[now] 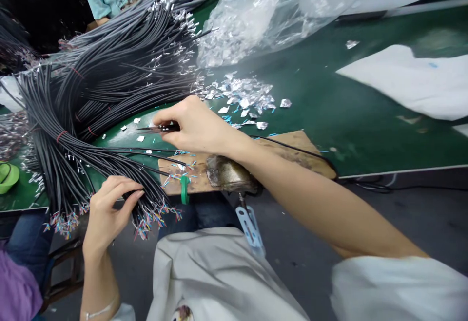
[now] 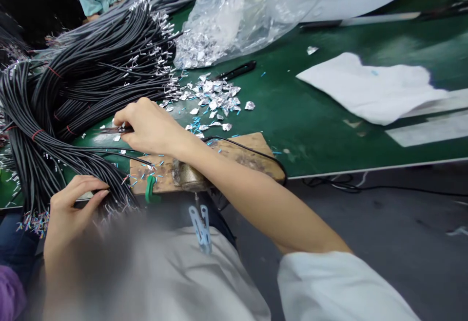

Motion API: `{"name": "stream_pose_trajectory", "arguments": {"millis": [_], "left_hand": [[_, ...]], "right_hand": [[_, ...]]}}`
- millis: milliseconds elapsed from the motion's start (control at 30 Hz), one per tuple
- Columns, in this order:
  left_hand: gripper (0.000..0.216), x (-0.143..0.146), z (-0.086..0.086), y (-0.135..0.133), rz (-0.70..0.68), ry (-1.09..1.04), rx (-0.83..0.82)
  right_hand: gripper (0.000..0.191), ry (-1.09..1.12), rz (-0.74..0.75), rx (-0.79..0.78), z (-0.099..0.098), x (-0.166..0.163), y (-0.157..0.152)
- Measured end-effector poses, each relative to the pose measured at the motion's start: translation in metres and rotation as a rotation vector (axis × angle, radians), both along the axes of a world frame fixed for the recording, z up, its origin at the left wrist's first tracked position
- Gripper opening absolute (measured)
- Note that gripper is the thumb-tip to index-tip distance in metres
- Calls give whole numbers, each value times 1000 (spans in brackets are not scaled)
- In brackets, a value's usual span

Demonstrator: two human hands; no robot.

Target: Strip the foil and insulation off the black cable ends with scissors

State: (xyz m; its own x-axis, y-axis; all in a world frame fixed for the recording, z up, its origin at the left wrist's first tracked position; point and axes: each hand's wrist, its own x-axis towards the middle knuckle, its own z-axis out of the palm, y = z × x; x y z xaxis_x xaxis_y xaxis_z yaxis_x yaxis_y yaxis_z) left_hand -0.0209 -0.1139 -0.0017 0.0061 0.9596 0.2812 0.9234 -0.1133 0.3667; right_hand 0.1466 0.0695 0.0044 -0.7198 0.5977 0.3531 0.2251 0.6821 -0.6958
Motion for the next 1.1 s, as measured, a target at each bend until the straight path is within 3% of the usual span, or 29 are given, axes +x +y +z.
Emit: {"name": "stream_pose_trajectory", "arguments": {"millis": [133, 233, 300, 400, 500, 600, 700, 767, 833, 933, 1000, 1100], "left_hand": [[22, -2, 23, 20, -188, 74, -320], [10, -2, 28, 30, -262, 190, -434], [11, 0, 26, 33, -314, 151, -445], [15, 1, 20, 38, -235, -83, -219], [11, -2, 16, 52, -71, -311, 312], [8, -5, 19, 78, -125, -416, 641], [13, -3, 17, 101, -131, -455, 713], [17, 2, 11, 108, -33, -485, 733], [19, 9, 3, 109, 26, -474, 634], [19, 17, -4, 105, 53, -413, 618], [19, 20, -5, 103, 49, -371, 648], [22, 21, -5, 103, 16, -339, 654]], "right_hand": [[20, -31, 26, 24, 0, 0, -1], [19, -22, 36, 32, -1, 0, -1], [21, 10, 23, 26, -2, 0, -1], [23, 117, -19, -2, -2, -1, -1], [25, 228, -15, -64, 0, -2, -1], [23, 287, 12, -148, 3, -4, -2], [26, 357, -14, -231, 6, -8, -4], [34, 412, -33, -268, 7, -11, -6], [38, 461, -24, -301, 9, -13, -8], [41, 485, 12, -336, 10, -13, -12], [41, 478, 17, -321, 8, -12, -13], [27, 483, 10, -160, 2, -11, -15]]}}
